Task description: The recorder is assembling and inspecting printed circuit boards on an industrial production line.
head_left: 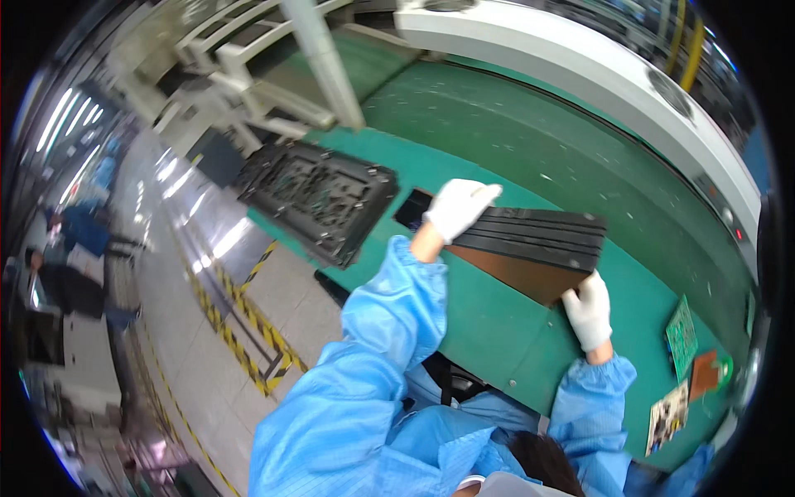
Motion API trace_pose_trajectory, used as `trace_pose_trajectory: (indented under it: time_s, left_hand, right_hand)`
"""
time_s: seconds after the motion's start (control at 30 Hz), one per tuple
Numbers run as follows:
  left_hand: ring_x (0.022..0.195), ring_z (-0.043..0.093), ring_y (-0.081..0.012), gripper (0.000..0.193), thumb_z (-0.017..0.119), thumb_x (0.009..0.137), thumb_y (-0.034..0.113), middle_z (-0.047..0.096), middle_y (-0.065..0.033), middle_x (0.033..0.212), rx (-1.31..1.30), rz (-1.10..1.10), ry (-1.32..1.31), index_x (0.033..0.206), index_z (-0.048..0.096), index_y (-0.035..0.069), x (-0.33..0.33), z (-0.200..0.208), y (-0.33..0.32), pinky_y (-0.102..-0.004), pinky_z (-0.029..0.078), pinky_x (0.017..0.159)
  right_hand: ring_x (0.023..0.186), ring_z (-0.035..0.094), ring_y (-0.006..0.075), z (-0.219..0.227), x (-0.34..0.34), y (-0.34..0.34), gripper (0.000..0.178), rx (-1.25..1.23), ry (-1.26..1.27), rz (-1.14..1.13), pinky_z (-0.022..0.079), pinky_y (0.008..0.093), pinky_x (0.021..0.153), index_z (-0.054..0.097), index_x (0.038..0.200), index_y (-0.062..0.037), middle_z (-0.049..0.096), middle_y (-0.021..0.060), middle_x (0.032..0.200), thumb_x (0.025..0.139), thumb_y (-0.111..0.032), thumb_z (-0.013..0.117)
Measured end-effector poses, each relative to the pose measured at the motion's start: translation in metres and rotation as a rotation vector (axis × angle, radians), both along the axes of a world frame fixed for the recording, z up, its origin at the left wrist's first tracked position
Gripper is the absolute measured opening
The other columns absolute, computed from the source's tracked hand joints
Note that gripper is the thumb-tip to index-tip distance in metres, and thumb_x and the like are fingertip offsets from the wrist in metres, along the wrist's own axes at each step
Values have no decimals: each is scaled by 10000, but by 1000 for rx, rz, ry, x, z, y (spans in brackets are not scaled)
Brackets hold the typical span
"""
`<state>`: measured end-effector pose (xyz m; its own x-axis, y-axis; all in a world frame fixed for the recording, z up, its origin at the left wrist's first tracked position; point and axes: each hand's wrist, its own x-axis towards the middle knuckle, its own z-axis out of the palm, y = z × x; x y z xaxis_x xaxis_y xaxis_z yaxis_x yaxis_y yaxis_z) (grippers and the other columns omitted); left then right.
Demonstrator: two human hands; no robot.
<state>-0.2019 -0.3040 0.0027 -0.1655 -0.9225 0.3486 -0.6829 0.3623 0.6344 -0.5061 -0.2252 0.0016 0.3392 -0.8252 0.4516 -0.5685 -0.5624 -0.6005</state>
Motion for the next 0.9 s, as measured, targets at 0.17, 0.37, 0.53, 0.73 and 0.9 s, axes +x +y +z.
trace_pose_trajectory:
  time_s: [0.17, 0.37, 0.53, 0.73, 0.9]
  left_hand:
    - [786, 667, -299, 244, 560, 936, 164, 707, -141, 959, -213, 1, -493, 1140, 663, 76, 32, -7, 4, -392, 542, 709]
    - [628, 429, -70, 418, 643, 973, 329, 532, 11, 650, 166, 119, 288, 827, 693, -59, 15, 5, 1, -255, 357, 577]
    - [626, 397, -53, 425, 642, 978, 343, 496, 39, 658, 135, 104, 318, 786, 662, -36, 17, -10, -7, -247, 318, 557]
    - [592, 366, -44, 438, 615, 998, 332, 459, 49, 619, 160, 97, 362, 712, 621, -1, 17, -7, -2, -244, 286, 531]
    - [589, 370, -40, 432, 615, 1000, 329, 469, 52, 627, 185, 130, 415, 711, 629, 9, 16, -8, -6, -237, 281, 532]
  right_hand:
    - [862, 582, 363, 1, 9, -10, 205, 17, 65, 41, 493, 440, 750, 626, 961, -38, 576, 150, 900, 880, -223, 591]
    - [807, 614, 332, -17, 1, -11, 167, -32, 15, -33, 508, 431, 719, 637, 875, -88, 593, 123, 865, 902, -245, 587]
    - [791, 618, 328, -17, -2, -6, 153, -43, 38, -60, 513, 425, 708, 630, 847, -88, 594, 113, 862, 887, -231, 595]
    - [779, 618, 326, -19, 1, -7, 158, -40, 18, -64, 519, 425, 711, 642, 842, -86, 590, 117, 842, 878, -236, 604]
    - [773, 647, 332, -4, -5, -10, 206, -107, 117, -127, 539, 431, 720, 684, 778, -83, 626, 127, 799, 864, -246, 591]
